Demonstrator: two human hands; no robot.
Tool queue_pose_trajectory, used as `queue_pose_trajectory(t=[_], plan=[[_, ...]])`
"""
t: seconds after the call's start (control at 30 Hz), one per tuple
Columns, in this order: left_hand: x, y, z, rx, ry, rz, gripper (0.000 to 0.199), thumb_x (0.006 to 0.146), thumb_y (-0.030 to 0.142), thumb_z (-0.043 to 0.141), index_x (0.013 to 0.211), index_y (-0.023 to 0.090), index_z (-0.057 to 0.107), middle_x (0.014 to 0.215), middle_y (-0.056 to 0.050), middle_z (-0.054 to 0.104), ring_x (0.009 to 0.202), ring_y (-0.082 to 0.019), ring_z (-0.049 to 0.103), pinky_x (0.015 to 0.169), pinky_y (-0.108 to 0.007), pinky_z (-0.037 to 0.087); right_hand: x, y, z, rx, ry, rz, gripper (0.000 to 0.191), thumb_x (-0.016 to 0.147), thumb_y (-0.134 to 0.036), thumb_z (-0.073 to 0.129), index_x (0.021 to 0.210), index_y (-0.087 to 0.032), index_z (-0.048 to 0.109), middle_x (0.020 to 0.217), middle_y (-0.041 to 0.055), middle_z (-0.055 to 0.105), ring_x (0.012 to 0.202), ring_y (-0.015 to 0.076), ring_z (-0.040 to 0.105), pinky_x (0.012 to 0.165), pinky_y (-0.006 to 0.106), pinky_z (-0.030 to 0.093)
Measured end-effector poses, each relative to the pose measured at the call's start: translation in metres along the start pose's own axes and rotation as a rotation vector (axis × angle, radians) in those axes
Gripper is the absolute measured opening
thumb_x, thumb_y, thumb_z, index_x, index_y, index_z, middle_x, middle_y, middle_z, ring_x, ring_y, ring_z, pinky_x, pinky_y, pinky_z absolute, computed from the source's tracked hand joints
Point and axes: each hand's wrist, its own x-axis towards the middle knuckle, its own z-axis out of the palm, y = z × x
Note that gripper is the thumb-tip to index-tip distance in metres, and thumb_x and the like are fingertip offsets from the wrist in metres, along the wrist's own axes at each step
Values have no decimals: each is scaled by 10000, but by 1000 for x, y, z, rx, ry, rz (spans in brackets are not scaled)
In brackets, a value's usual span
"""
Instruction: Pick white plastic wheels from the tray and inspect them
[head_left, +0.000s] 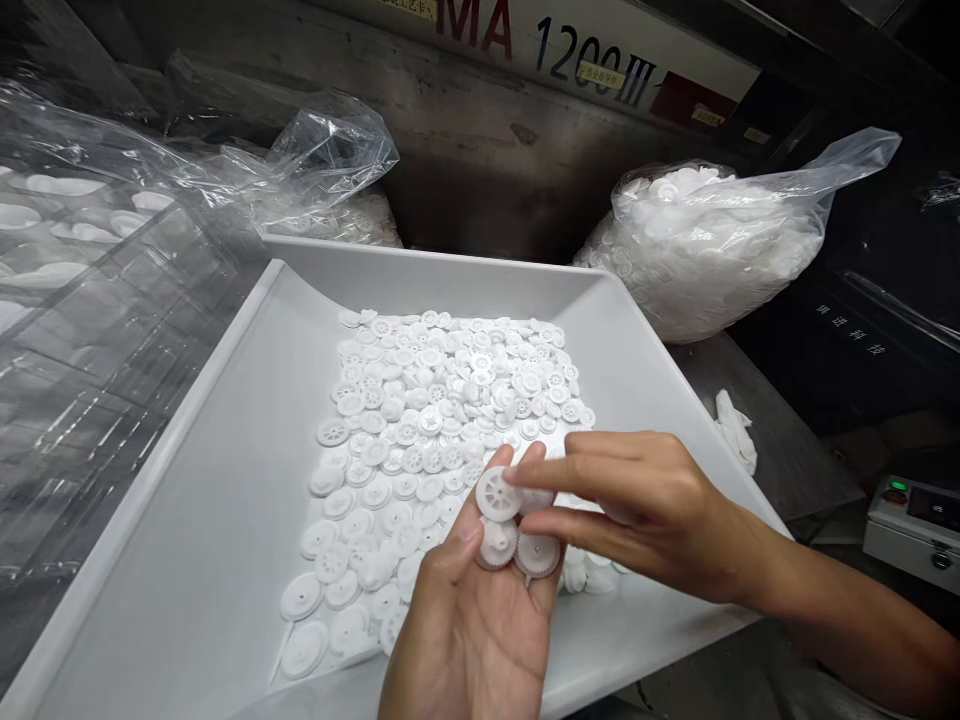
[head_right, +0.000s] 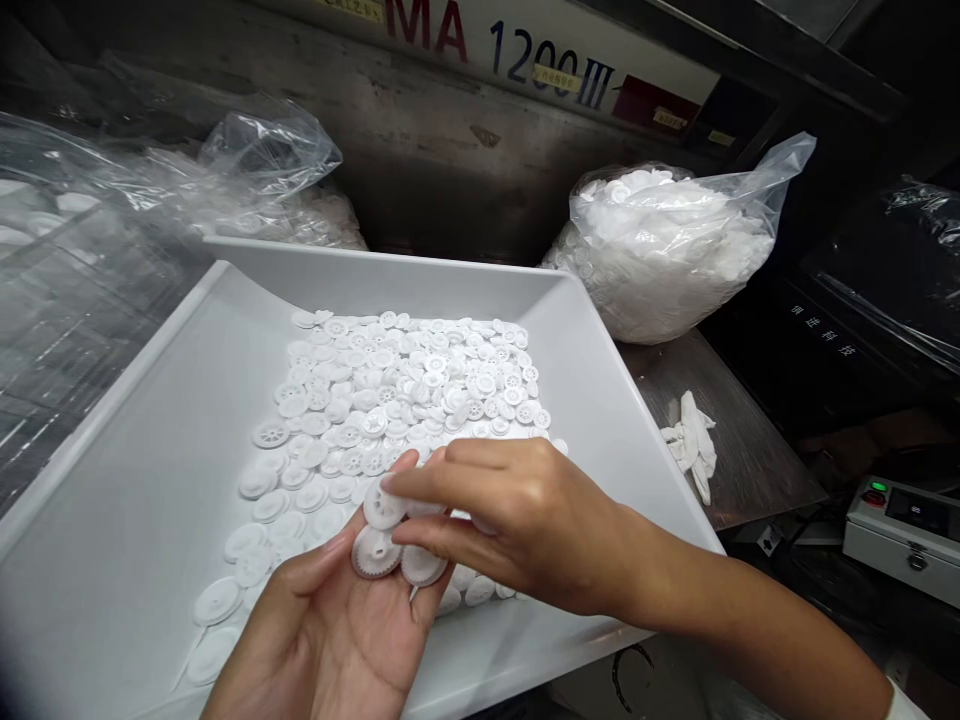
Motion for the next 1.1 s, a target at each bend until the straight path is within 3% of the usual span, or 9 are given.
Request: queue_pose_trajectory(t=[0.07,0.2,0.33,0.53,0.77,0.97,1.1], plan=[[0,2,3,12,42,-22,337,916,164,399,1120,78,654,1128,-155,721,1047,-219,681,820,-254,584,0,0,-1,47,6,154,255,880,-273,686,1084,-123,648,845,-7,654,708,56,557,696,139,435],[-2,2,3,33,61,-7,371,908,163,398,1194,36,598,1107,-177,723,1066,-237,672,867,-280,572,1,0,-3,90,-69,383,219,850,-348,715,1010,-210,656,856,-68,666,720,41,549,669,132,411],[-2,-1,-2,63,-33,37,395,906,168,423,1259,69,570,1180,-172,695,1127,-247,640,964,-313,521,4,1,-4,132,-116,429,199,871,-375,683,996,-221,663,792,-72,636,711,58,538,657,162,407],[-1,5,1,-4,-1,-76,494,874,134,396,1349,24,475,1118,-178,720,1064,-220,675,875,-268,563,4,0,-8,230,-144,497,180,840,-300,716,977,-204,652,786,-60,588,697,65,508,624,169,398],[-3,-2,-4,55,-71,90,358,900,104,407,1178,61,628,1199,-173,686,1136,-238,631,937,-295,531,3,0,-9,295,-81,376,151,824,-97,681,921,-183,604,799,-60,605,652,40,487,594,142,382],[-4,-5,-4,80,-53,140,328,914,109,413,1133,61,653,1166,-175,698,1097,-233,652,887,-271,555,2,0,-9,246,-125,201,80,867,-84,624,886,-159,604,779,-27,623,656,49,527,623,151,421],[-4,-2,-4,56,-69,98,337,911,91,401,1129,77,658,1147,-158,711,1082,-209,663,861,-244,564,1,1,-11,239,-148,152,74,868,-108,643,897,-172,617,799,-14,660,672,69,551,640,172,448]])
